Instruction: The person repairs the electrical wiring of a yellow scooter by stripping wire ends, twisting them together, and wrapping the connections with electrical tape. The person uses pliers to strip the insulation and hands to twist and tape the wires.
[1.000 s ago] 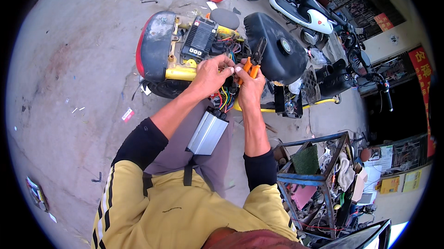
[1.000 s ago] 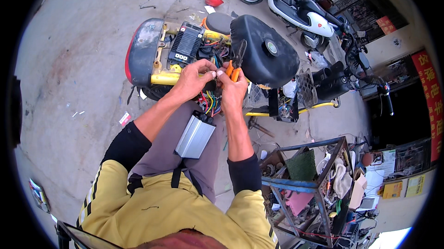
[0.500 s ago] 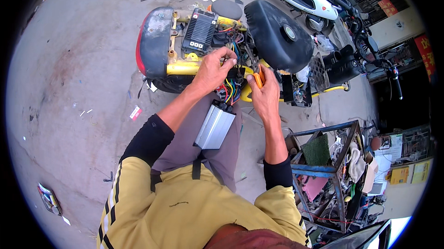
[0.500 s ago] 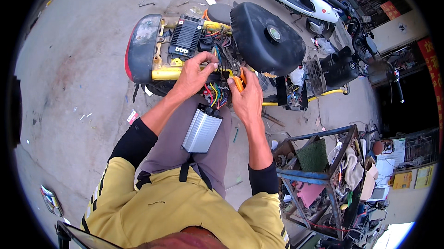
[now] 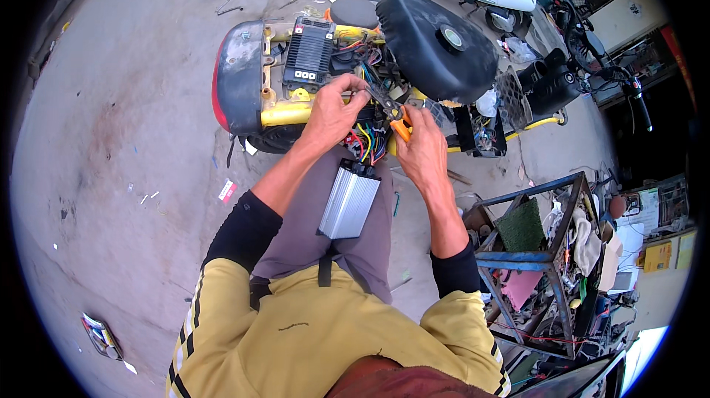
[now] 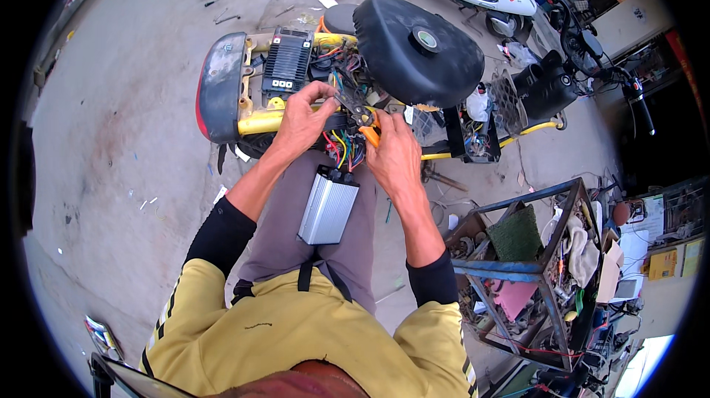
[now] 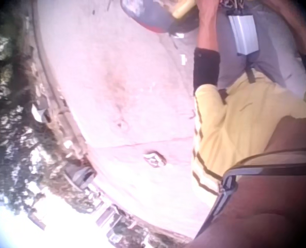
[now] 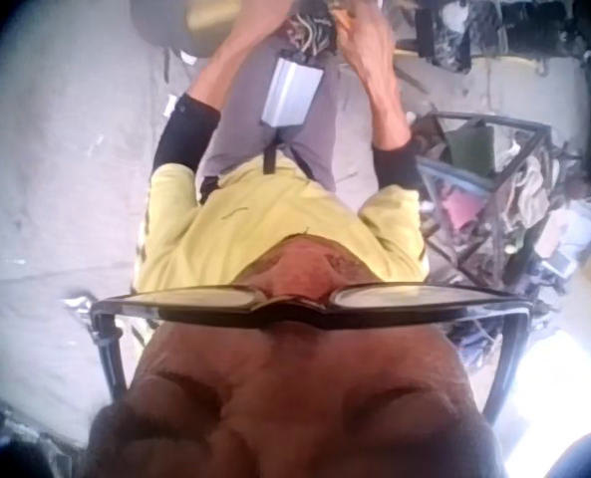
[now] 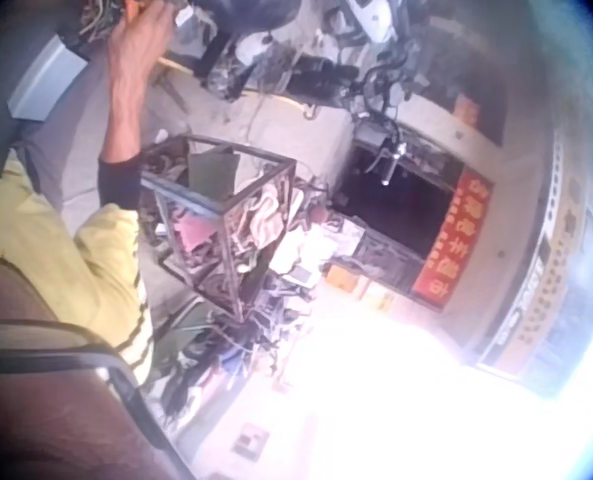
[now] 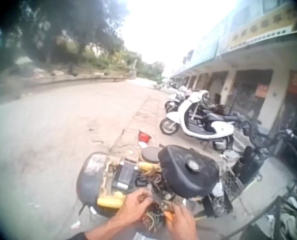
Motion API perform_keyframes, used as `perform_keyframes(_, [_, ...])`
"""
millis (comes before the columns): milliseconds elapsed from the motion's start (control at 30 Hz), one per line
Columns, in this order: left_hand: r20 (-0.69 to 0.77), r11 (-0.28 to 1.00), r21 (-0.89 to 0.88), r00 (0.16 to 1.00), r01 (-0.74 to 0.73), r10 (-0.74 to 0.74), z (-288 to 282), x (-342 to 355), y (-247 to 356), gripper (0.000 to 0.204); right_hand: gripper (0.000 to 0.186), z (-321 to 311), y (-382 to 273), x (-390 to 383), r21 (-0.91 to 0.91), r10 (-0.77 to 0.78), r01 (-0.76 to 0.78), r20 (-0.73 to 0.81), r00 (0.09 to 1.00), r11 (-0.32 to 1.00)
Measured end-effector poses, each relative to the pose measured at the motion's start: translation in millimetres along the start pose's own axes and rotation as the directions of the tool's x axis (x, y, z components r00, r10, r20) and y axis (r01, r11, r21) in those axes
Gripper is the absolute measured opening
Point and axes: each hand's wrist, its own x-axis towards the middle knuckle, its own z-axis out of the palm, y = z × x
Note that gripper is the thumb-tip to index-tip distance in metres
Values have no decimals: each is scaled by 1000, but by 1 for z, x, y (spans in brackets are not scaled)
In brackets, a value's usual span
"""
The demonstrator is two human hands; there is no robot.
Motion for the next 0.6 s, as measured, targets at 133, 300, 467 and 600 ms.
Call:
perform_keyframes(133, [-6, 1000, -23, 1000, -3, 3, 1, 1, -4, 21, 43, 0, 0, 0, 2, 14, -14, 9, 1000, 1000])
perform_keyframes(300, [-22, 1000, -30, 1000, -6, 5, 3, 2, -4, 23, 44, 2, 0, -1, 16, 47, -47, 38, 998, 999])
perform_keyframes(467, [-19, 1000, -17, 1000, 12, -12, 2, 2, -6, 23, 41, 4, 3, -2, -14, 43, -43, 33, 999, 999])
perform_keyframes(600, [-18, 1000, 8, 1000, 3, -3, 3, 2, -2, 15, 40, 7, 7, -3, -33, 43, -42, 31, 999, 999])
